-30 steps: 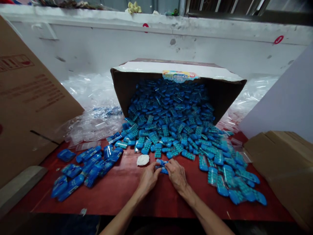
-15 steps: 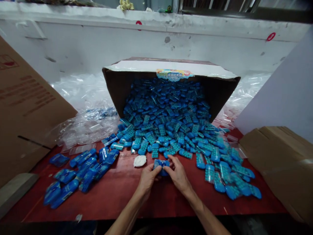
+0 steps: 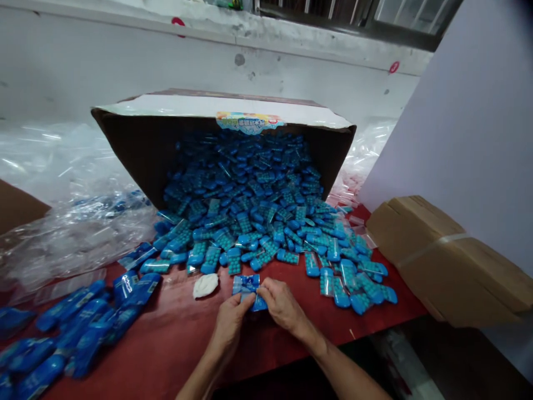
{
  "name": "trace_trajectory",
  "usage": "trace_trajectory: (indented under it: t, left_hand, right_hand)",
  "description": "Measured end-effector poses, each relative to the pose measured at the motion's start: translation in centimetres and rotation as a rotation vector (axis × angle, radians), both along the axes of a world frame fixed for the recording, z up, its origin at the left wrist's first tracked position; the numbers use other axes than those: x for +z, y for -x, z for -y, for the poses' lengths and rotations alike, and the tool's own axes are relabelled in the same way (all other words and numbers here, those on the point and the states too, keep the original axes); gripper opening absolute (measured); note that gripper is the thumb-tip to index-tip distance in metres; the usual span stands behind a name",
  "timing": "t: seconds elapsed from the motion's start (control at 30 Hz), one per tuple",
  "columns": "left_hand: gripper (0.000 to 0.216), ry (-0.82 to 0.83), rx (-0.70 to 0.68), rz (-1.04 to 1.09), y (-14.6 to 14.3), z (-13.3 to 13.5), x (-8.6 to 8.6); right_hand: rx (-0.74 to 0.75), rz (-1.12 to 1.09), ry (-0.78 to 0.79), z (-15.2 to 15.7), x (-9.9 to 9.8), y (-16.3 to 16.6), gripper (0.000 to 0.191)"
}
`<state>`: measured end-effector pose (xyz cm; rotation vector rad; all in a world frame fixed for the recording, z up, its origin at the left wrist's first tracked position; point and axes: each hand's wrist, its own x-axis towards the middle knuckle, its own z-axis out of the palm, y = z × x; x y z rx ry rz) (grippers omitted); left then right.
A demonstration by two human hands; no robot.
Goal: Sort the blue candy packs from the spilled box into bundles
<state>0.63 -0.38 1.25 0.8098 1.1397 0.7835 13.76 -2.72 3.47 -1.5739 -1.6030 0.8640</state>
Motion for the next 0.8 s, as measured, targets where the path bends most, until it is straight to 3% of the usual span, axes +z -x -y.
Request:
trace_trajectory:
  t: [0.1, 0.2, 0.27, 0.33, 0.47, 0.6, 0.73, 0.8]
  left_hand:
    - [0.026, 0.096, -0.064, 0.148, 0.0, 0.3, 0.3]
    - [0.024, 0.214, -0.035, 0.210, 0.6, 0.4, 0.5]
    - [0.023, 0.264, 0.016, 0.245, 1.0, 0.5, 0.5]
    - [0.022, 0.302, 0.060, 0.274, 1.3, 0.6, 0.4]
    - [0.019, 0.381, 0.088, 0.305, 1.7, 0.9, 0.6]
    - [0.020, 0.439, 0.085, 0.292, 2.2, 1.1, 0.6]
    - [0.028, 0.302, 0.040, 0.220, 2.1, 1.4, 0.1]
    - [0.029, 0.195, 0.007, 0.147, 1.9, 1.6, 0.0]
  right_hand:
    - [-0.031, 0.148, 0.002, 0.0, 0.6, -2.4, 0.015]
    - [-0.365, 0.660, 0.033, -0.3, 0.5, -5.8, 0.028]
    - [-0.461, 0.925, 0.088, -0.5, -0.1, -7.5, 0.026]
    - [-0.466, 1.017, 0.108, -0.5, -0.9, -8.0, 0.023]
    - [-0.376, 0.994, 0.065, 0.2, -2.5, -6.7, 0.021]
    - [-0.285, 0.876, -0.021, 1.1, -3.1, -5.7, 0.032]
    - [-0.329, 0.676, -0.097, 1.7, -1.2, -4.8, 0.035]
    - [-0.292, 0.423, -0.115, 1.7, 0.2, -3.6, 0.038]
